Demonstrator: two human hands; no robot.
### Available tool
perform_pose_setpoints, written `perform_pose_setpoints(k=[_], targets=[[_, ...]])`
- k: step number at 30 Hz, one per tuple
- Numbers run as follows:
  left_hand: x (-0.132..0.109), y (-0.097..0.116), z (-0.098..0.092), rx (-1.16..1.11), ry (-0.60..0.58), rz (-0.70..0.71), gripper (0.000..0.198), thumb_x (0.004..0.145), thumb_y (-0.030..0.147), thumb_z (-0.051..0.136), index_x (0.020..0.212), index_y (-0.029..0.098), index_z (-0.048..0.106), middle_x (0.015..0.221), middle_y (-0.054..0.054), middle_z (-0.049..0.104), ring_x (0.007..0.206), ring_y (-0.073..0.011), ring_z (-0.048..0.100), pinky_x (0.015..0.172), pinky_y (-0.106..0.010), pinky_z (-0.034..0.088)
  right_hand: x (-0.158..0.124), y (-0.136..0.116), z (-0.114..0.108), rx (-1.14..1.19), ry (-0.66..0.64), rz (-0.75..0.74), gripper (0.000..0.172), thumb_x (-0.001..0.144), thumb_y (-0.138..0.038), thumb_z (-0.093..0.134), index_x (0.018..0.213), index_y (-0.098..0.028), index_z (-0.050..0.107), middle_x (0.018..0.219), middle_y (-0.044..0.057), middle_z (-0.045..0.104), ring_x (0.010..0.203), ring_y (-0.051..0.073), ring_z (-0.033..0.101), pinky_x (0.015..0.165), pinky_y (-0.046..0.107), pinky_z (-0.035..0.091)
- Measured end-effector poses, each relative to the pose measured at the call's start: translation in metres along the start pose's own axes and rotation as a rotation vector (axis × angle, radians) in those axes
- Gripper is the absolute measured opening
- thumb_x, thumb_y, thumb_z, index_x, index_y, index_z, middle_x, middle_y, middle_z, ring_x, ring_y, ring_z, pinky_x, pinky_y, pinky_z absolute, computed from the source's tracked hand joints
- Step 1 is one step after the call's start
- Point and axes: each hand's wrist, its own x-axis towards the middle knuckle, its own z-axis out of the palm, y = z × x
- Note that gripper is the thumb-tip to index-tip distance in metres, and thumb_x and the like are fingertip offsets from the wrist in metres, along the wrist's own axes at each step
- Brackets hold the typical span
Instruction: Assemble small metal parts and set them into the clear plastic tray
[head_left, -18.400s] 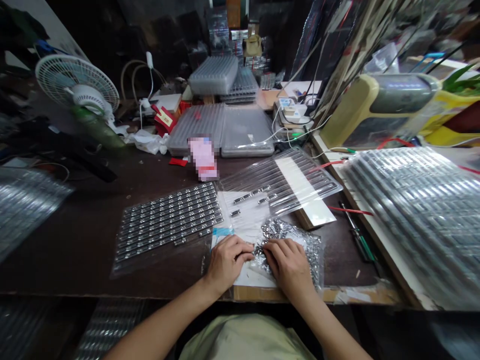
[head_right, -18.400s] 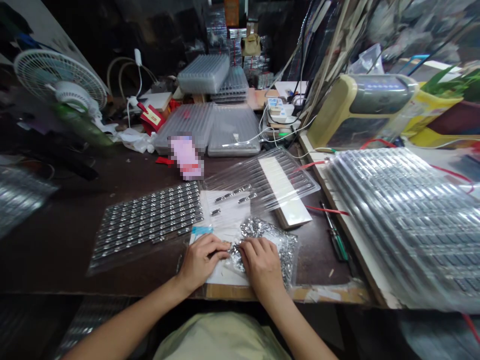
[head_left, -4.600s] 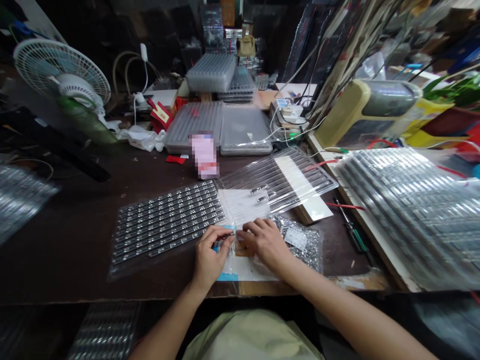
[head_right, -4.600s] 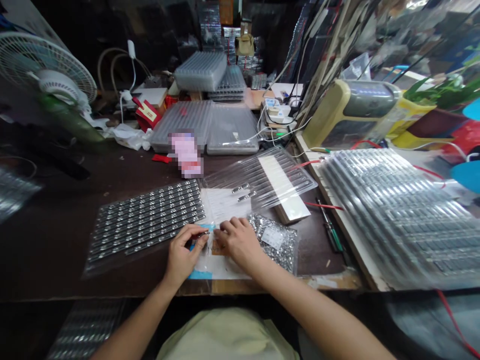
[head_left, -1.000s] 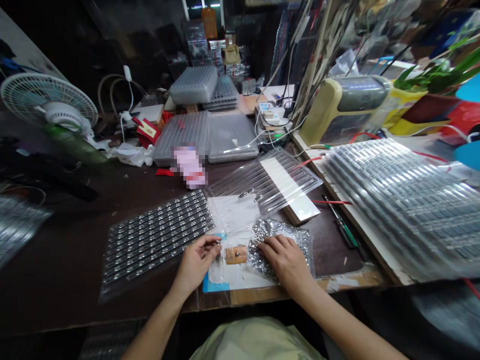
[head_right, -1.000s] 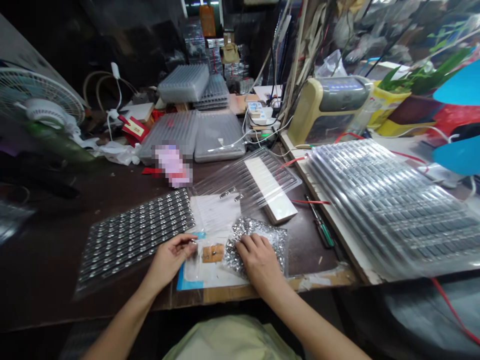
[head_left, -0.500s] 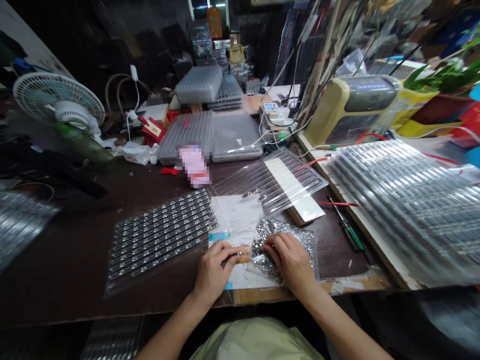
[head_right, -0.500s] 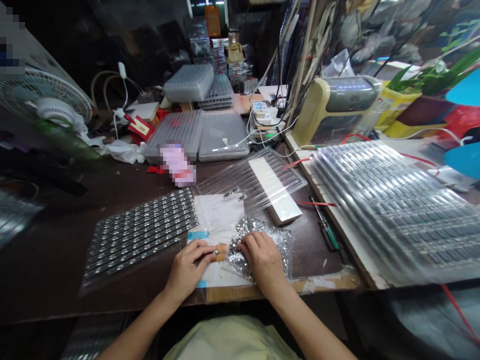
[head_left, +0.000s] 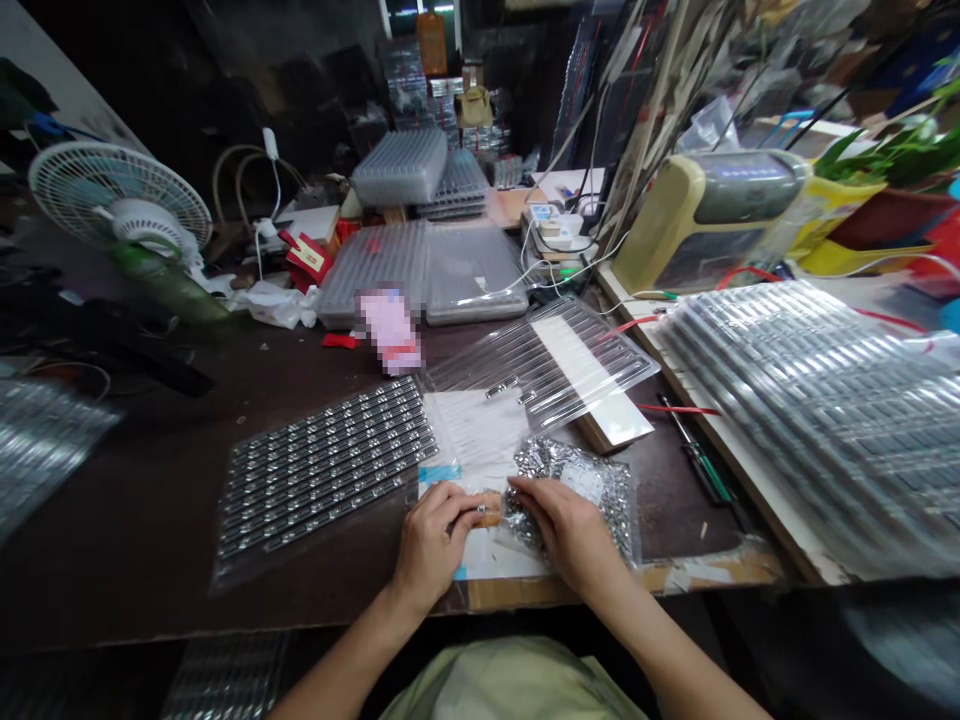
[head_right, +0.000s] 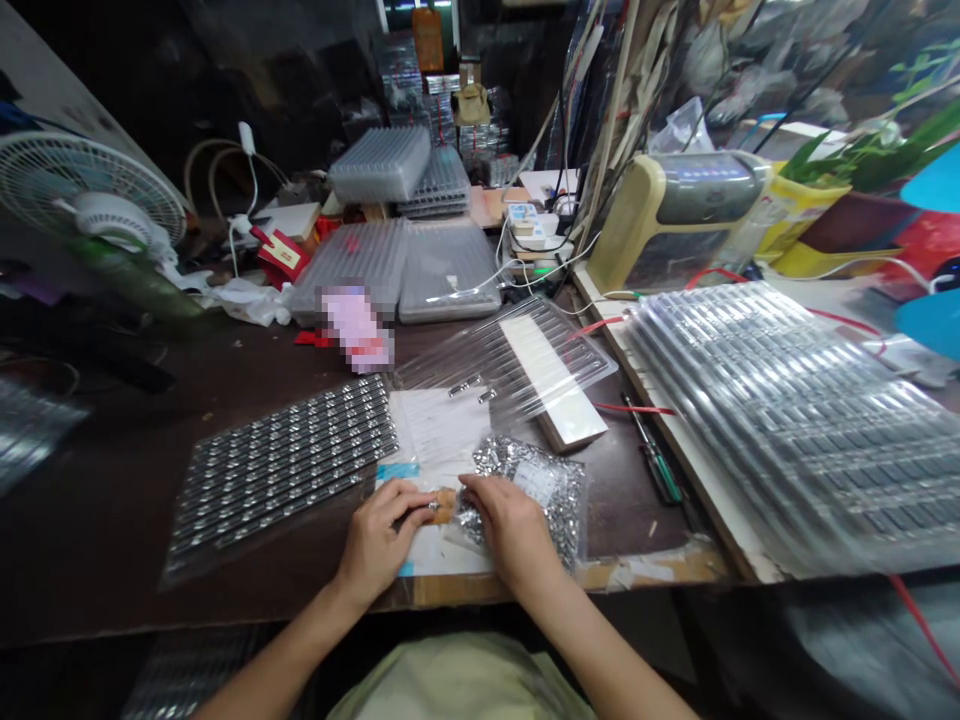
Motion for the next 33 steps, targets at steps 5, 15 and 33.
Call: perform_pose_setpoints(k=[5,15,33], targets=[[0.002,-0.008,-0.011,-0.114,0.198,-0.092,0.012,0.086,0.024,0.059,0.089,0.018,0.069,0.087,-0.004,0.064,0.083,-0.0163,0.061,0.072,-0.025,0.049,0.006,-0.016,0.014,-0.048,-0.050,0.055,0.014,0.091,-0.020,0.044,0.090,-0.022,0.059,0.079,0.002,0.068,0.069,0.015,0.063,0.064,0.026,0.047],[0.003,-0.010,-0.011,-0.200,0.217,-0.129,0.014,0.085,0.028,0.059,0.088,0.018,0.070,0.085,-0.004,0.062,0.078,-0.0156,0.060,0.065,-0.024,0.047,0.010,0.004,-0.012,-0.075,-0.027,0.082,0.021,0.092,-0.025,0.042,0.101,-0.022,0.061,0.088,0.005,0.070,0.079,0.018,0.065,0.071,0.029,0.049],[0.002,-0.010,-0.013,-0.188,0.216,-0.109,0.016,0.086,0.029,0.058,0.091,0.019,0.070,0.086,-0.005,0.063,0.080,-0.0164,0.060,0.066,-0.025,0.048,0.015,-0.022,0.013,-0.029,-0.099,0.036,0.009,0.086,-0.031,0.061,0.081,-0.024,0.065,0.084,0.000,0.070,0.078,0.016,0.061,0.072,0.028,0.041]])
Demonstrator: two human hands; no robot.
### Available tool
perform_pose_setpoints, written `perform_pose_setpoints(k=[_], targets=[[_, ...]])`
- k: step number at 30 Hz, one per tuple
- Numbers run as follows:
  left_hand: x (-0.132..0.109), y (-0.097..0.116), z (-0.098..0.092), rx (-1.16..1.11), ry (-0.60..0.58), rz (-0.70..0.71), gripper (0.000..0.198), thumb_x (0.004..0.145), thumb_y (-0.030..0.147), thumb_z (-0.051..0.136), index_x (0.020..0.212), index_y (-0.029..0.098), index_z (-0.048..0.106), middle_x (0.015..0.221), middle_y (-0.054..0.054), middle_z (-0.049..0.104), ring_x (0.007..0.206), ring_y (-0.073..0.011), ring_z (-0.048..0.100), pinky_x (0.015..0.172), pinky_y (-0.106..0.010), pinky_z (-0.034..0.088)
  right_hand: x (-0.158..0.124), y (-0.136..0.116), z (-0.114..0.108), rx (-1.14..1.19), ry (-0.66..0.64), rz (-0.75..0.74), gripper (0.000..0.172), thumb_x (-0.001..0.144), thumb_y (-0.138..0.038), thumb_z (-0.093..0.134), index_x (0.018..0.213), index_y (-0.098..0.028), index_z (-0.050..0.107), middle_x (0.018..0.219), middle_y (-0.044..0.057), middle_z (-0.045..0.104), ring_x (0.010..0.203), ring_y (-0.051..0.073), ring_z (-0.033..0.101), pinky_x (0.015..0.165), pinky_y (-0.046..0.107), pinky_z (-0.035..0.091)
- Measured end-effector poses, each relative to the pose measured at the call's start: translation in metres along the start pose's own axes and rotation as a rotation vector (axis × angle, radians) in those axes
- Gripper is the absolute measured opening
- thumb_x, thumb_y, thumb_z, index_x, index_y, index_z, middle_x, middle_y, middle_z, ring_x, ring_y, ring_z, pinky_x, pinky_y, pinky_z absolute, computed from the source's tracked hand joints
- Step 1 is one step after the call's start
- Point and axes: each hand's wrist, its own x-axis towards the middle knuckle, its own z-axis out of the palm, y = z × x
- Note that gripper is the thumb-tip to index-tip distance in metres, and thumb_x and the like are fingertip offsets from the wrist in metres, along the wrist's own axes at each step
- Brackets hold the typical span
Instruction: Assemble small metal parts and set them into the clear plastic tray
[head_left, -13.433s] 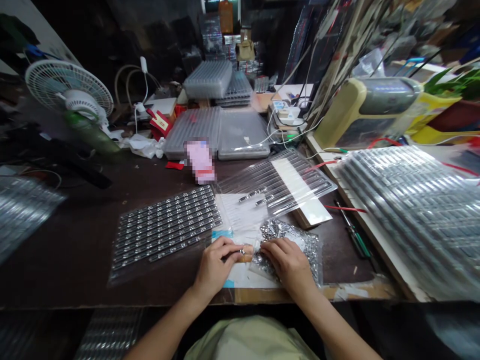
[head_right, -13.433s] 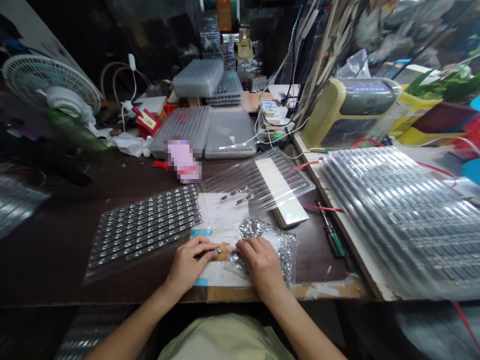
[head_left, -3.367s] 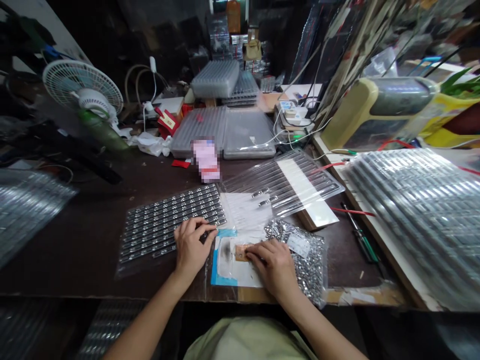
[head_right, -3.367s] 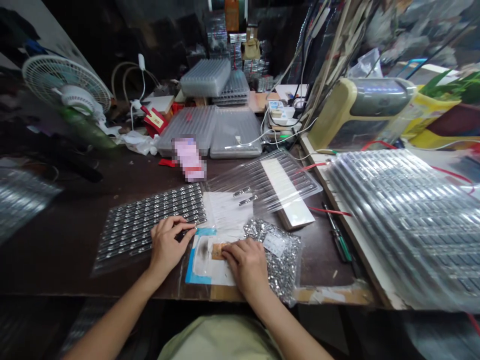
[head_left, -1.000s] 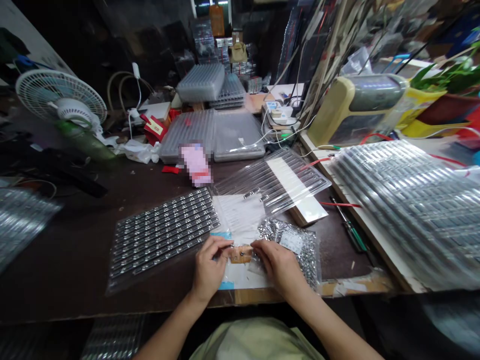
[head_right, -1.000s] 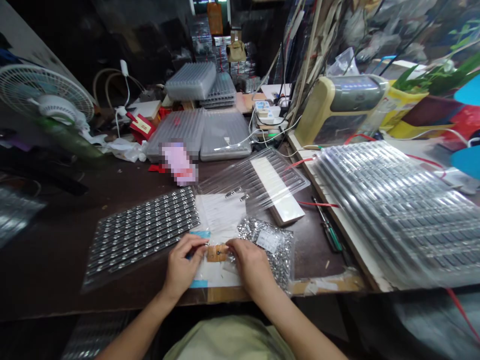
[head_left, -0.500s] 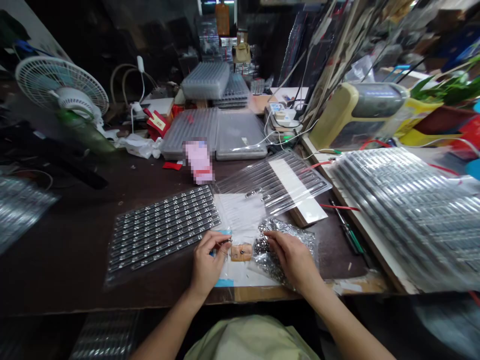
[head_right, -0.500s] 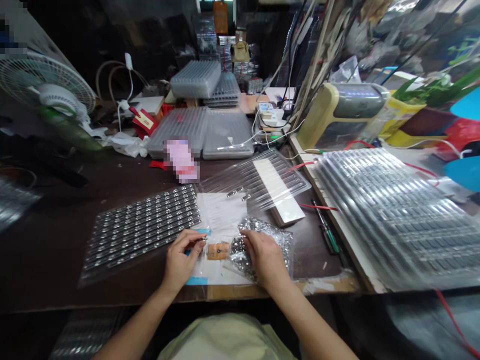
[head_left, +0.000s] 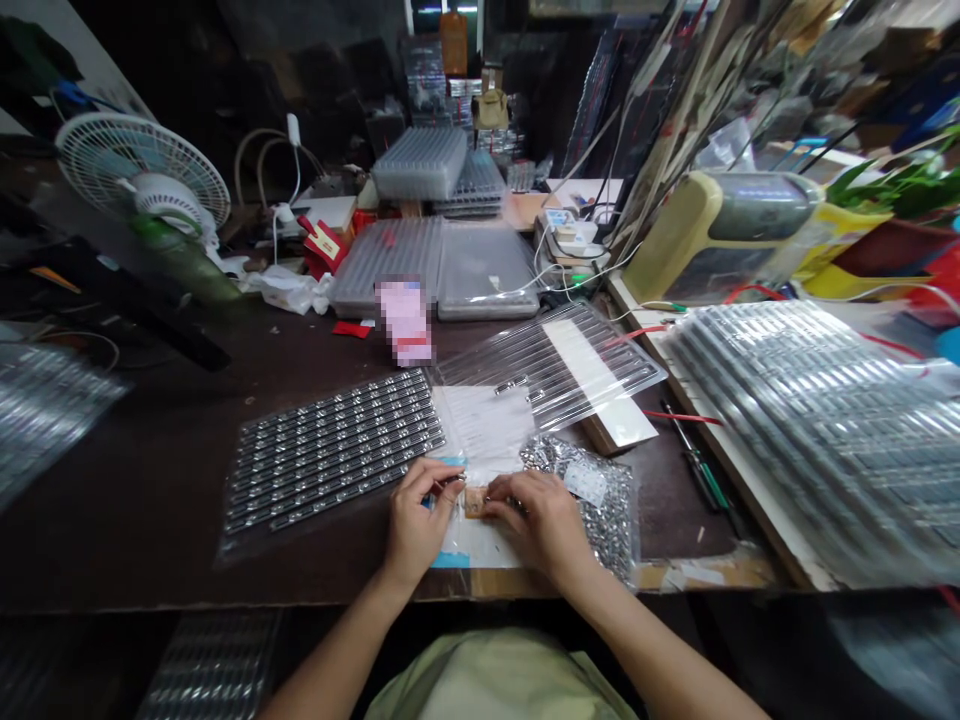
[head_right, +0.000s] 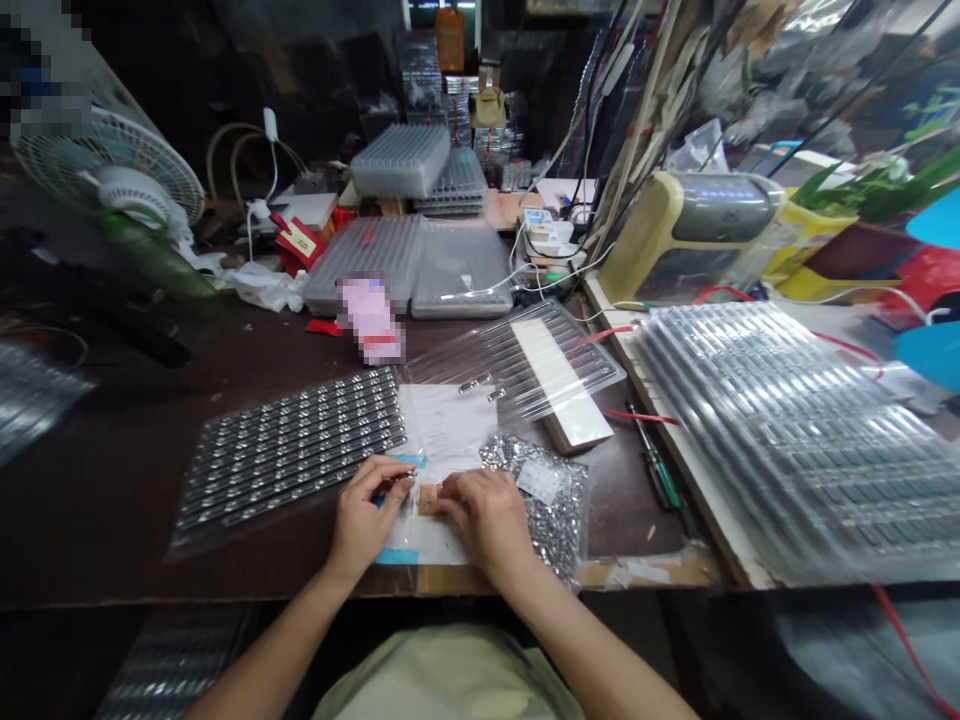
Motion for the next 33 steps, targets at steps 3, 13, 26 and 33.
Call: perform_pose_setpoints(k=[3,13,26,33], targets=[[0.000,0.001,0.000,0.002,-0.001,-0.001,0.015,0.086,0.028,0.059,0.091,0.019,0.070,0.087,-0.005,0.064,0.081,-0.0168,0.060,0.067,-0.026,0.048,0.003,-0.003,0.011,-0.078,0.066,-0.066,0.006,0.083,-0.031,0.066,0.079,-0.028,0.070,0.088,-0.001,0.070,0.083,0.018,0.056,0.075,0.033,0.037],[0.001,0.001,0.000,0.011,0.000,-0.002,0.016,0.085,0.028,0.059,0.089,0.019,0.071,0.084,-0.005,0.064,0.078,-0.0166,0.060,0.066,-0.025,0.047,-0.003,0.020,-0.004,-0.298,-0.052,-0.211,0.034,0.089,-0.018,0.055,0.121,-0.026,0.059,0.122,0.004,0.061,0.112,0.024,0.050,0.087,0.039,0.039],[0.015,0.018,0.007,0.040,-0.117,0.037,0.012,0.083,0.022,0.060,0.089,0.019,0.071,0.085,-0.005,0.064,0.078,-0.0161,0.061,0.065,-0.025,0.049,-0.015,0.036,-0.013,-0.362,0.026,-0.330,0.015,0.091,-0.015,0.048,0.097,-0.019,0.061,0.097,0.007,0.065,0.090,0.020,0.055,0.083,0.035,0.041],[0.004,0.021,0.027,0.224,-0.308,0.214,0.013,0.083,0.023,0.062,0.094,0.023,0.070,0.082,-0.004,0.064,0.080,-0.0174,0.059,0.074,-0.030,0.048,-0.017,0.032,-0.017,-0.218,0.108,-0.239,0.011,0.087,-0.014,0.048,0.088,-0.020,0.058,0.088,0.005,0.062,0.086,0.019,0.054,0.081,0.035,0.040]])
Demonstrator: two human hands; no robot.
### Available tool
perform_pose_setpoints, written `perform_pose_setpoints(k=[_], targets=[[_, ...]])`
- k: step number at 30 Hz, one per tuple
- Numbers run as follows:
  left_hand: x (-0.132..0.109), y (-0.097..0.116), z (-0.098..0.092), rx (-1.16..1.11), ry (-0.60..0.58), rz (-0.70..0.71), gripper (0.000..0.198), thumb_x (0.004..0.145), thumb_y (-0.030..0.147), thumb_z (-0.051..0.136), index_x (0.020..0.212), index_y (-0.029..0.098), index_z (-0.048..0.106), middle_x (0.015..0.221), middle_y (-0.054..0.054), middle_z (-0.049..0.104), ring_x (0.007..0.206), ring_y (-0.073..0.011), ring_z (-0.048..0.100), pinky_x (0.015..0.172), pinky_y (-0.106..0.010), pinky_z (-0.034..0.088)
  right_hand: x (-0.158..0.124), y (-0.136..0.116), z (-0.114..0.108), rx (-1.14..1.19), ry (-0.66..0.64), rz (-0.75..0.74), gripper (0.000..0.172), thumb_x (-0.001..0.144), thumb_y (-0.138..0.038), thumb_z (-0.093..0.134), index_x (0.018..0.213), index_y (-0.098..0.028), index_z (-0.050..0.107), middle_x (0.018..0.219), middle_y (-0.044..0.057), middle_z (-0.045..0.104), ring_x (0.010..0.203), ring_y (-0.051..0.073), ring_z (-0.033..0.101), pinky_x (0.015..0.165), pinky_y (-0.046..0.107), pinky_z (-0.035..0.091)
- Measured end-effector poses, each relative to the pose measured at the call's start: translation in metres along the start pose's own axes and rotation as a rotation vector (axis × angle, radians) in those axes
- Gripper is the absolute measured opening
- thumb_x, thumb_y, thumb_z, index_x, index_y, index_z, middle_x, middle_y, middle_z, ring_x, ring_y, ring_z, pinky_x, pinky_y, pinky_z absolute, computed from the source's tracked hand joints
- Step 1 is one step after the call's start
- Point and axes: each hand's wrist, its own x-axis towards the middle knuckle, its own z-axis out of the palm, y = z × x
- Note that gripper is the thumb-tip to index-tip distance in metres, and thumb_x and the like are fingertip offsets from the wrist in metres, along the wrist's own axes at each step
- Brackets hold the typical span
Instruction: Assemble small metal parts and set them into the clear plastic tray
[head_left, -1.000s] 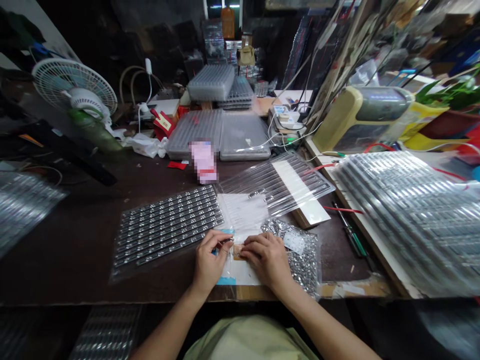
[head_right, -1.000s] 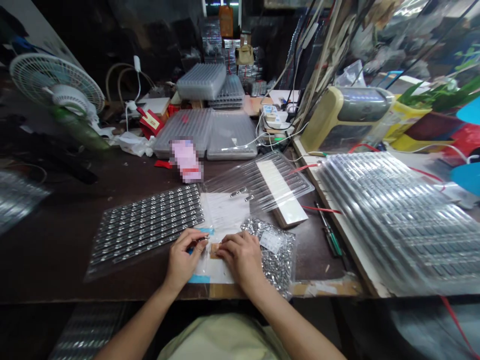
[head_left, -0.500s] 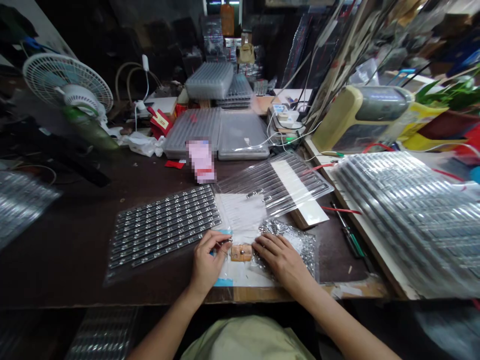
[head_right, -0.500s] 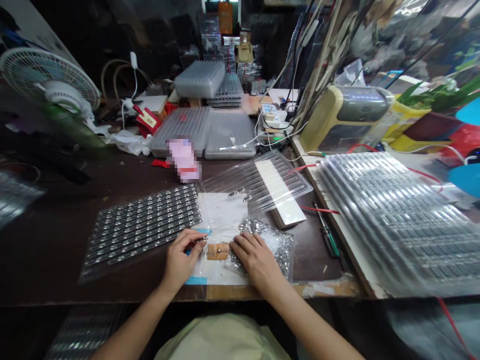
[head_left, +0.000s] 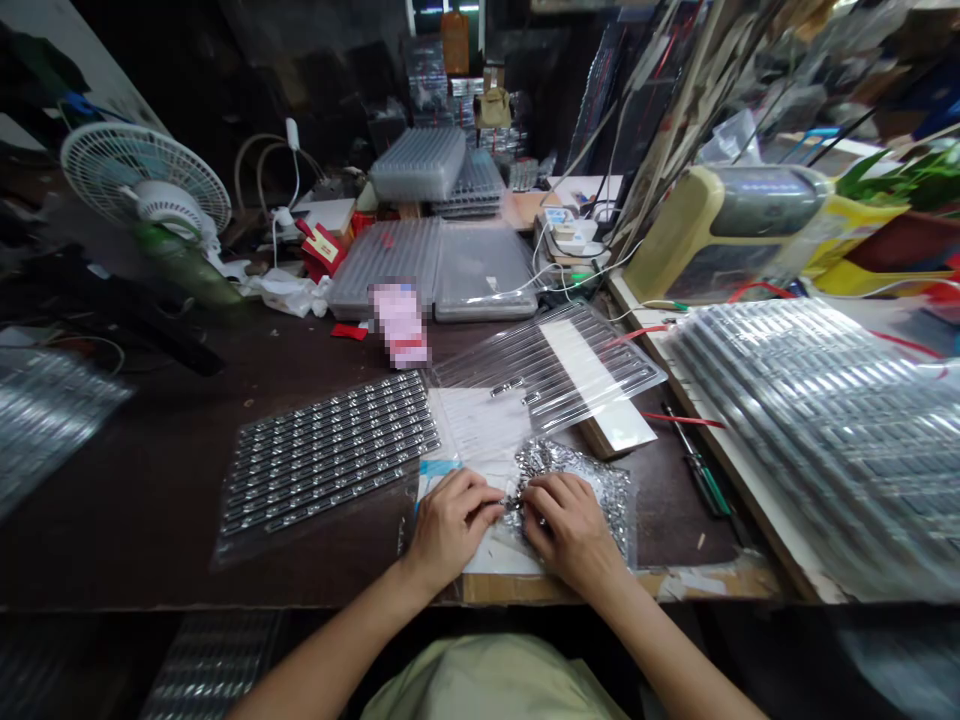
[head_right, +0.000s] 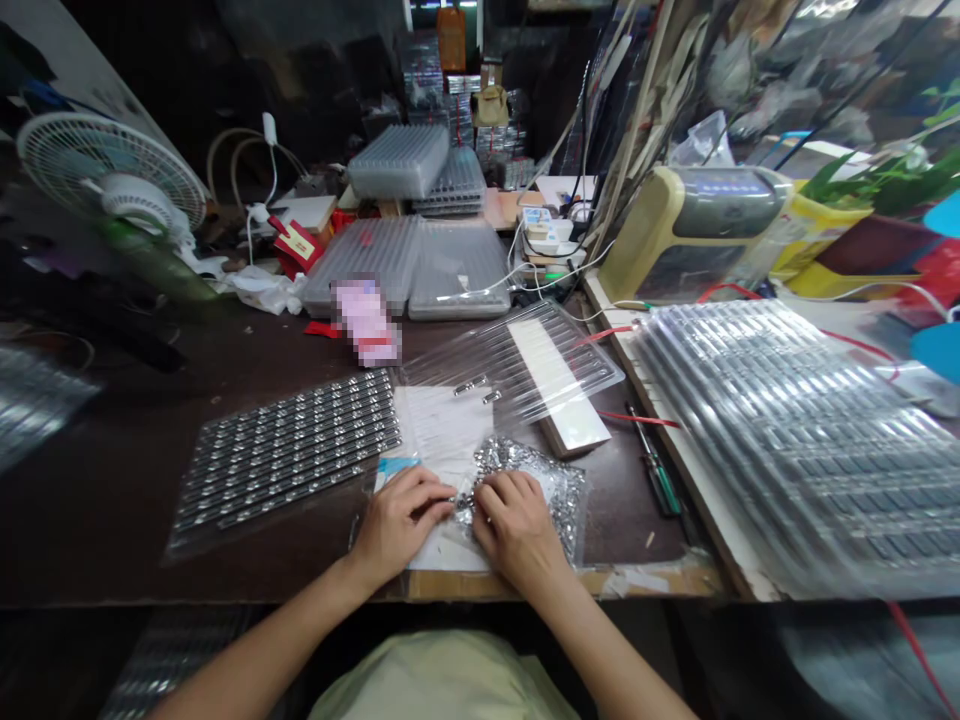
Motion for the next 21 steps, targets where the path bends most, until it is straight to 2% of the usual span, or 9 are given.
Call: perform_pose_setpoints(k=[4,12,16,18,21], targets=[[-0.004,-0.003,0.004,0.024,-0.010,0.011,0.013,0.083,0.021,0.062,0.094,0.023,0.070,0.082,-0.004,0.065,0.080,-0.0176,0.059,0.073,-0.030,0.048,0.000,0.000,-0.001,0.043,0.035,0.014,0.015,0.087,-0.010,0.044,0.087,-0.018,0.056,0.082,0.005,0.061,0.080,0.018,0.054,0.078,0.035,0.041],[-0.004,-0.005,0.007,-0.013,-0.016,-0.011,0.011,0.081,0.018,0.065,0.089,0.022,0.071,0.080,-0.004,0.066,0.077,-0.0171,0.060,0.072,-0.030,0.049,0.000,0.003,0.002,0.097,0.044,0.006,0.015,0.092,-0.015,0.045,0.092,-0.020,0.059,0.085,0.005,0.065,0.083,0.017,0.058,0.079,0.033,0.044],[-0.004,-0.002,0.008,-0.064,-0.009,-0.026,0.011,0.081,0.017,0.064,0.088,0.022,0.072,0.080,-0.004,0.067,0.078,-0.0171,0.061,0.073,-0.030,0.050,-0.001,0.006,0.001,0.106,0.069,-0.006,0.024,0.092,-0.013,0.041,0.106,-0.020,0.060,0.092,0.006,0.067,0.086,0.018,0.060,0.079,0.034,0.045],[-0.002,-0.004,0.003,-0.082,0.034,-0.037,0.012,0.082,0.017,0.063,0.087,0.023,0.072,0.080,-0.004,0.067,0.078,-0.0168,0.061,0.072,-0.029,0.049,0.000,0.005,-0.001,0.130,0.078,-0.001,0.027,0.093,-0.013,0.040,0.109,-0.021,0.060,0.095,0.007,0.067,0.088,0.018,0.060,0.079,0.034,0.046],[0.003,-0.015,-0.014,0.035,0.152,-0.096,0.011,0.082,0.019,0.064,0.089,0.023,0.071,0.084,-0.003,0.067,0.081,-0.0185,0.060,0.074,-0.032,0.046,0.003,-0.003,0.000,0.179,0.074,0.087,0.018,0.093,-0.018,0.045,0.096,-0.021,0.063,0.086,0.005,0.068,0.081,0.017,0.060,0.075,0.033,0.045]])
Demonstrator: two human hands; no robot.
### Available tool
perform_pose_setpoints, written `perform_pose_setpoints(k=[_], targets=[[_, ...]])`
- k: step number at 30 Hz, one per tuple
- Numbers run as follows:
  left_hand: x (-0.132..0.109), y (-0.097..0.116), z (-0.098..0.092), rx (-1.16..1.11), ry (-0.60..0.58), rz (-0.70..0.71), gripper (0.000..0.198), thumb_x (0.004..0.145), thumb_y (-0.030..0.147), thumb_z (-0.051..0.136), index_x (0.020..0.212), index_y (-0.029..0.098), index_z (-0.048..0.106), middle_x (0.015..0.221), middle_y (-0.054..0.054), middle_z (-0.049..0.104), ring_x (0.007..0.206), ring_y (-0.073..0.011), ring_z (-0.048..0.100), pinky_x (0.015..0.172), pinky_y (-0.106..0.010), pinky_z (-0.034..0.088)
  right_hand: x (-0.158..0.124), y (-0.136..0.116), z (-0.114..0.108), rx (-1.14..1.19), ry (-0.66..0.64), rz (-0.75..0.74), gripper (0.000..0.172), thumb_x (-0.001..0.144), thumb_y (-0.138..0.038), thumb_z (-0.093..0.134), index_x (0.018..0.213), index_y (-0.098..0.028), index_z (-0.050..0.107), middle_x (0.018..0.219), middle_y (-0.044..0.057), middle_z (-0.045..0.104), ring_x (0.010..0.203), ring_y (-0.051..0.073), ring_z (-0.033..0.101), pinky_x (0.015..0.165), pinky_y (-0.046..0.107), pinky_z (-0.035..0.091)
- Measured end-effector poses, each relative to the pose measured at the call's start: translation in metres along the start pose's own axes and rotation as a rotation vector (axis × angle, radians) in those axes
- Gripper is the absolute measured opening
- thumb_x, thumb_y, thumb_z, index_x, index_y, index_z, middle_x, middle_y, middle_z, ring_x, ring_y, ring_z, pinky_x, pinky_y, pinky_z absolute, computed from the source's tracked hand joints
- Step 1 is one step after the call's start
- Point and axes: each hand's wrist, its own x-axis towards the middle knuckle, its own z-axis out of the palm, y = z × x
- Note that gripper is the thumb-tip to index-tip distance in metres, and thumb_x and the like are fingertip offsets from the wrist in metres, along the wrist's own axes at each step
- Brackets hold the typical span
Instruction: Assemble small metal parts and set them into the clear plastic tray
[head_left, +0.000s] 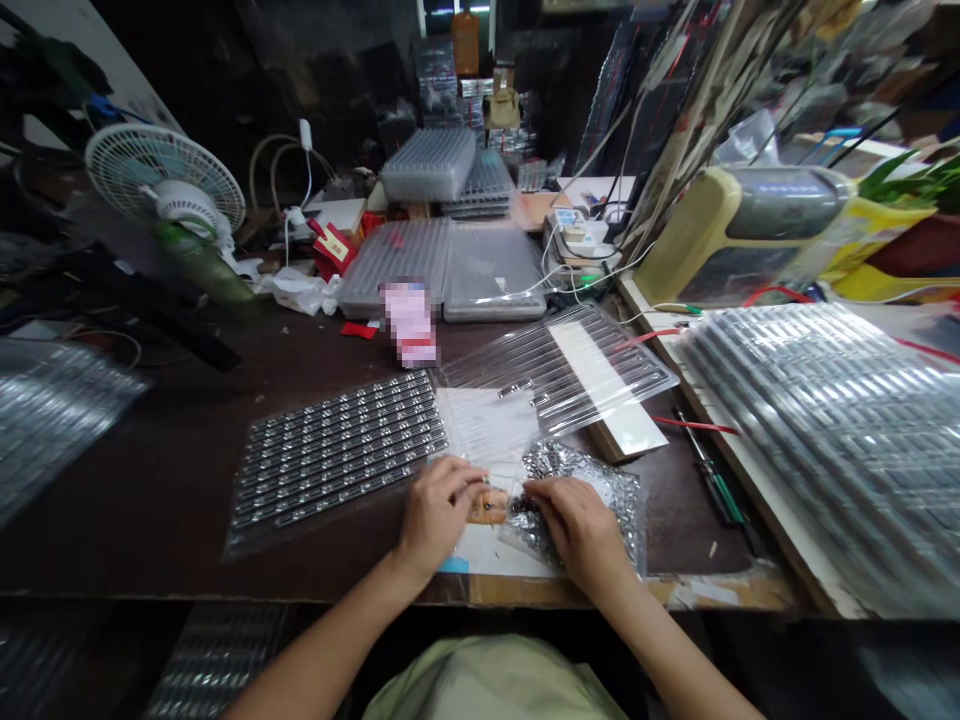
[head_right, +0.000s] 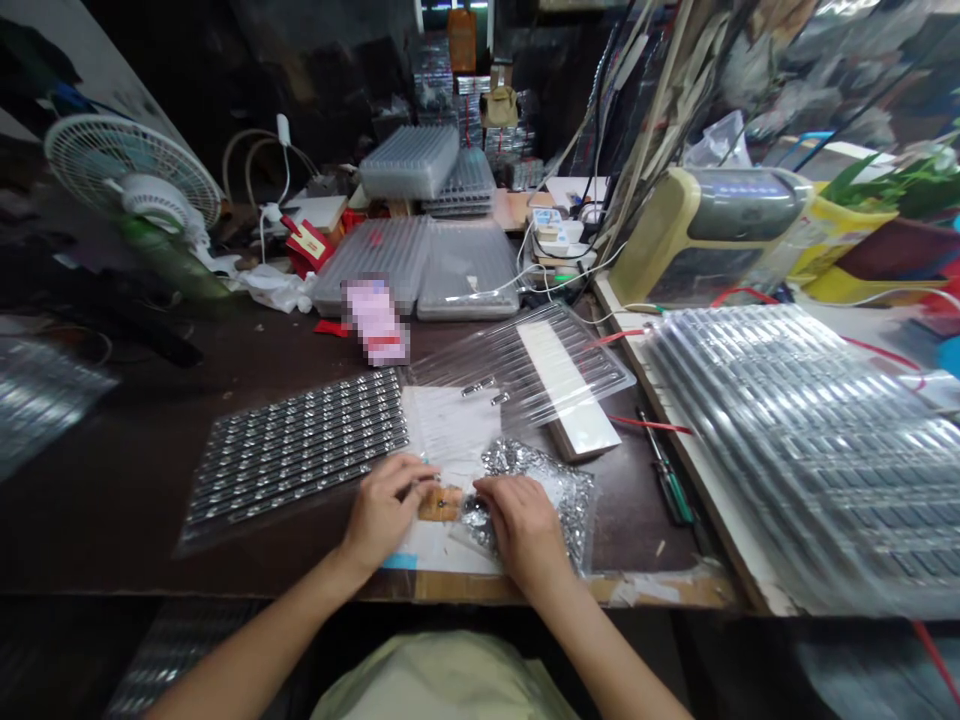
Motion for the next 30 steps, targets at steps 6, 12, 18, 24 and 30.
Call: perform_pose_setpoints(k=[6,12,18,24,30], targets=[[0.007,-0.038,-0.036,0.384,0.150,-0.062,0.006,0.077,0.030,0.069,0.081,0.027,0.072,0.091,-0.004,0.065,0.089,-0.0246,0.055,0.079,-0.039,0.037,0.008,-0.022,0.021,-0.040,-0.030,0.068,0.008,0.086,-0.030,0.062,0.081,-0.026,0.068,0.084,0.000,0.069,0.080,0.018,0.057,0.076,0.036,0.037],[-0.016,-0.052,-0.053,0.462,0.170,-0.068,0.009,0.079,0.026,0.065,0.082,0.028,0.073,0.093,-0.005,0.063,0.090,-0.0256,0.055,0.082,-0.040,0.037,0.009,-0.026,0.032,-0.081,-0.029,0.063,0.010,0.086,-0.030,0.061,0.084,-0.030,0.071,0.088,-0.001,0.069,0.083,0.018,0.054,0.079,0.037,0.034],[0.023,-0.028,-0.047,0.389,0.102,0.018,0.012,0.083,0.028,0.059,0.086,0.027,0.071,0.091,-0.003,0.066,0.088,-0.0223,0.058,0.087,-0.040,0.035,0.009,-0.028,0.036,-0.083,-0.021,0.044,0.011,0.087,-0.028,0.061,0.088,-0.031,0.072,0.087,0.000,0.068,0.082,0.018,0.051,0.077,0.036,0.032],[0.117,0.001,0.015,0.257,-0.076,0.039,0.010,0.082,0.028,0.062,0.085,0.022,0.069,0.091,-0.004,0.071,0.090,-0.0221,0.061,0.092,-0.041,0.034,0.006,-0.023,0.029,-0.186,-0.031,0.038,0.016,0.089,-0.029,0.058,0.101,-0.030,0.069,0.094,0.001,0.067,0.086,0.018,0.051,0.079,0.035,0.034],[0.123,-0.001,0.016,0.086,-0.087,-0.046,0.009,0.082,0.024,0.060,0.081,0.019,0.067,0.083,-0.004,0.071,0.083,-0.0191,0.065,0.082,-0.034,0.045,0.003,0.005,-0.009,-0.351,-0.144,-0.038,0.035,0.092,-0.017,0.045,0.123,-0.025,0.058,0.119,0.006,0.062,0.111,0.022,0.049,0.091,0.037,0.036]])
